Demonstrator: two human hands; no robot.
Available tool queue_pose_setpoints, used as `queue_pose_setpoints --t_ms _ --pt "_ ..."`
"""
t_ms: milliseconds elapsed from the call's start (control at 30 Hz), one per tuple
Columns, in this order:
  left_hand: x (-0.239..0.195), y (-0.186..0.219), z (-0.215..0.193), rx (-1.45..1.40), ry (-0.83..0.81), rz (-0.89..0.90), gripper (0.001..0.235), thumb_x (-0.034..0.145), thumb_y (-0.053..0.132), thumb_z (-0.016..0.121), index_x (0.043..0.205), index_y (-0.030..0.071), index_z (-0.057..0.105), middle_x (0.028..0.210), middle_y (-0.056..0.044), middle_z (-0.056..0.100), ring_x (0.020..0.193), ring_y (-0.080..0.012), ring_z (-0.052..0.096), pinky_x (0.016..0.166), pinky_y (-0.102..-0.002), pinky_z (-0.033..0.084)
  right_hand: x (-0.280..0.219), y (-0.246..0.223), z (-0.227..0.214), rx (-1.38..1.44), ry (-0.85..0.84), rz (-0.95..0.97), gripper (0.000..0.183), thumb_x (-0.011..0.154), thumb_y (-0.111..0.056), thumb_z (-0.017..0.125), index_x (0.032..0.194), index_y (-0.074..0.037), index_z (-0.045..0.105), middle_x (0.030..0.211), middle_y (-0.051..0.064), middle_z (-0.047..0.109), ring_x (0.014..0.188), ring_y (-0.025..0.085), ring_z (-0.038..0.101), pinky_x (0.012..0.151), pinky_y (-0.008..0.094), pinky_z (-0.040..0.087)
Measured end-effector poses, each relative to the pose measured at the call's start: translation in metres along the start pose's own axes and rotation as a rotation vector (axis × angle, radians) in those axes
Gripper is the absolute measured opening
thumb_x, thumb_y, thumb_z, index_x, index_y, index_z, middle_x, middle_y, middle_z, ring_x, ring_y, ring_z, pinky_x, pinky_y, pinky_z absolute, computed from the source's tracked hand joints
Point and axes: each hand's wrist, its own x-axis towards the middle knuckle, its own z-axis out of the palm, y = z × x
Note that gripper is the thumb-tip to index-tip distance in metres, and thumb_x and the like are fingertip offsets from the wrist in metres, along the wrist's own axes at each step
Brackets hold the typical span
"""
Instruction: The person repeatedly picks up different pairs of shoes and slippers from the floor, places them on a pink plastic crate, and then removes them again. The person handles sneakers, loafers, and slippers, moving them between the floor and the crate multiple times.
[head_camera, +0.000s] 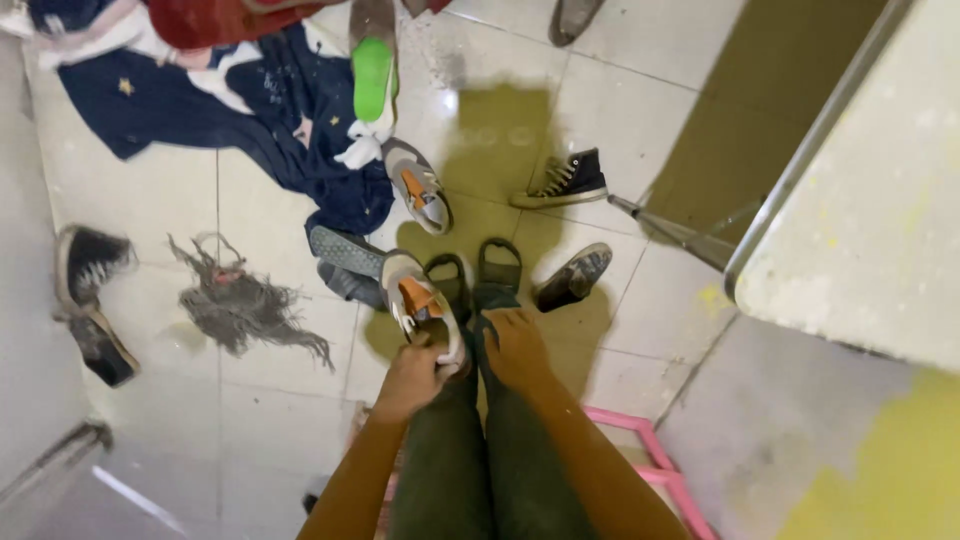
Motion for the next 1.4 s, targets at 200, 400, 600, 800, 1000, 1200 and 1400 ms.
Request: queue_pose_setpoints --t_ms 200,400,600,800,1000,1200,1400 --pt "0.004 -0.032 0.036 -0.073 0.094 -0.189 0.028 0.078 0.002 0.067 0.106 0.006 0.071 0.120 -0.024 0.067 0.101 -0.0438 0.067 0.092 -0.049 0.055 0.019 0.038 0.022 -0.169 -0.203 -0.046 0.034 0.087 -0.013 0.067 0.119 -0.003 0.067 0.125 0.018 0.066 0.115 0.044 0.057 0.096 0.051 0.048" --pt "0.026 -0.063 0.090 -0.205 0.169 -0.320 0.033 0.075 0.000 0.067 0.108 0.006 0.069 0.117 -0.021 0.065 0.104 -0.0426 0.066 0.089 -0.049 0.055 0.042 0.072 0.066 -0.334 -0.400 -0.098 0.042 0.089 -0.015 0.065 0.128 0.001 0.061 0.146 0.021 0.050 0.122 0.047 0.052 0.098 0.055 0.048" --pt "0.077 -0.115 0.161 -0.200 0.239 -0.327 0.024 0.084 0.003 0.066 0.107 0.008 0.067 0.109 -0.020 0.062 0.102 -0.0438 0.064 0.087 -0.052 0.053 0.071 0.121 0.144 -0.679 -0.585 -0.220 0.050 0.090 -0.019 0.065 0.137 -0.001 0.057 0.155 0.020 0.041 0.128 0.046 0.050 0.103 0.060 0.047" --pt "0.127 -0.155 0.176 -0.217 0.258 -0.408 0.016 0.091 0.008 0.067 0.106 0.010 0.068 0.122 -0.019 0.058 0.105 -0.0423 0.062 0.087 -0.051 0.054 0.110 0.162 0.210 -0.748 -0.652 -0.174 0.059 0.083 -0.015 0.067 0.141 -0.012 0.057 0.150 0.016 0.040 0.128 0.048 0.049 0.098 0.058 0.051" --pt "0.158 -0.179 0.195 -0.106 0.108 -0.453 0.022 0.088 0.002 0.064 0.109 0.008 0.067 0.132 -0.017 0.052 0.109 -0.0414 0.062 0.083 -0.048 0.059 0.153 0.178 0.238 -0.760 -0.820 -0.094 0.064 0.080 -0.014 0.072 0.141 -0.008 0.054 0.161 0.018 0.026 0.120 0.045 0.054 0.094 0.052 0.053" --pt "0.179 -0.199 0.218 -0.022 0.163 -0.478 0.028 0.086 0.002 0.065 0.113 0.008 0.066 0.138 -0.018 0.048 0.120 -0.0437 0.057 0.080 -0.047 0.060 0.164 0.206 0.267 -0.830 -0.806 -0.175 0.055 0.081 -0.001 0.067 0.135 -0.004 0.057 0.158 0.018 0.026 0.114 0.044 0.056 0.082 0.050 0.056" --pt "0.169 -0.190 0.201 -0.087 0.143 -0.479 0.028 0.092 0.002 0.063 0.119 0.008 0.065 0.137 -0.015 0.048 0.123 -0.0403 0.055 0.088 -0.050 0.058 0.154 0.217 0.280 -0.818 -0.633 -0.261 0.044 0.081 0.000 0.071 0.123 0.002 0.059 0.134 0.019 0.049 0.122 0.040 0.055 0.091 0.043 0.058"
